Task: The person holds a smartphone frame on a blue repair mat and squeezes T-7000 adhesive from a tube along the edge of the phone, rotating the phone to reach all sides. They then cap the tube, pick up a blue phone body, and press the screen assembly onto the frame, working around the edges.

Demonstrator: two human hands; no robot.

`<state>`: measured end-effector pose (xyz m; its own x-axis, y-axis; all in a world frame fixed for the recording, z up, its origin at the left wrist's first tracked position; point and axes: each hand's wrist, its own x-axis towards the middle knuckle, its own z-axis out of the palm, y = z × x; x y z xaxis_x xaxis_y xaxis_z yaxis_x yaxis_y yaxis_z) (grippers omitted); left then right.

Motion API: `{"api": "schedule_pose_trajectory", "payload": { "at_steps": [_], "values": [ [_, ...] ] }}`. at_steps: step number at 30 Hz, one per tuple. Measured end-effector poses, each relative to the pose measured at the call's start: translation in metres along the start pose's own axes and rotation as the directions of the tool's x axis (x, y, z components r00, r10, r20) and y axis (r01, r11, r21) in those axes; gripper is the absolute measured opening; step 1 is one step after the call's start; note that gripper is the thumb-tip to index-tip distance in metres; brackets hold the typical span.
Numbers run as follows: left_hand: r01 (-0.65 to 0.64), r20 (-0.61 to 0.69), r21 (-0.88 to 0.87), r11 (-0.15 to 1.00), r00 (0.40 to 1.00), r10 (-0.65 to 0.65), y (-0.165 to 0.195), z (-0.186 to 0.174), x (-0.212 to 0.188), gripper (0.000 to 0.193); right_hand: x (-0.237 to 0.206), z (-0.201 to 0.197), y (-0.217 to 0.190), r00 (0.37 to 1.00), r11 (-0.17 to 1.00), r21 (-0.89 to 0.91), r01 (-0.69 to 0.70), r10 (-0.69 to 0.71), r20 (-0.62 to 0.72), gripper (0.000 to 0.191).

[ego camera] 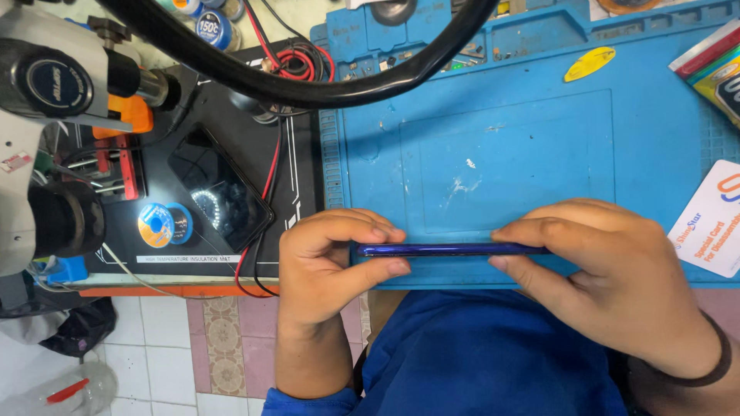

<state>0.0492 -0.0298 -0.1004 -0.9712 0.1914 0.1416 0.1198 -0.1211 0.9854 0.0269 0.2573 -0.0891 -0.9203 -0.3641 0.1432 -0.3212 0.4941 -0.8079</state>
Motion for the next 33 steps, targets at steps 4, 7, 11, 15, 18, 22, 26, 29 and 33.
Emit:
{"api": "schedule_pose_trajectory", "payload": {
  "at_steps": [4,7,11,15,18,22,26,29,33],
  "values": [
    [-0.008,-0.001,0.012,1.000,1.000,0.008,-0.001,0.004,-0.003,0.036,-0.001,-0.005,0.001,1.000,0.999,-0.049,0.011,-0.011,0.018,0.028],
    [-0.006,0.006,0.043,0.999,1.000,0.006,-0.002,0.004,-0.003,0.035,-0.001,-0.005,0.004,0.999,0.998,-0.055,0.040,-0.039,0.029,0.027],
    [0.034,0.022,0.055,0.998,0.999,-0.036,-0.003,0.006,-0.001,0.033,-0.001,-0.007,0.010,0.998,0.999,-0.039,-0.007,0.010,0.060,0.028],
    [0.121,0.067,0.059,0.991,0.990,-0.125,0.005,0.011,0.007,0.027,0.005,-0.016,0.012,0.993,0.998,-0.032,0.056,-0.052,0.108,0.029],
    [0.017,0.195,0.405,0.914,0.975,-0.105,0.020,0.017,0.017,0.030,0.009,-0.026,0.005,0.981,0.988,-0.073,0.138,-0.126,0.144,0.027],
    [-0.074,0.331,0.522,0.850,0.936,-0.122,0.035,0.037,0.027,0.034,0.012,-0.038,-0.015,0.953,0.952,-0.164,0.257,-0.222,0.205,0.026],
    [-0.049,0.340,0.581,0.812,0.921,-0.188,0.041,0.046,0.026,0.022,0.015,-0.048,-0.039,0.933,0.917,-0.186,0.352,-0.330,0.140,0.034],
    [0.158,0.158,0.470,0.868,0.953,-0.259,0.033,0.047,0.018,0.020,0.018,-0.059,-0.053,0.950,0.932,-0.233,0.279,-0.304,-0.077,0.053],
    [0.252,0.042,-0.235,0.939,0.968,-0.249,0.004,0.049,0.013,0.030,0.018,-0.050,-0.049,0.953,0.982,0.178,0.058,-0.002,-0.303,0.062]
  ]
}}
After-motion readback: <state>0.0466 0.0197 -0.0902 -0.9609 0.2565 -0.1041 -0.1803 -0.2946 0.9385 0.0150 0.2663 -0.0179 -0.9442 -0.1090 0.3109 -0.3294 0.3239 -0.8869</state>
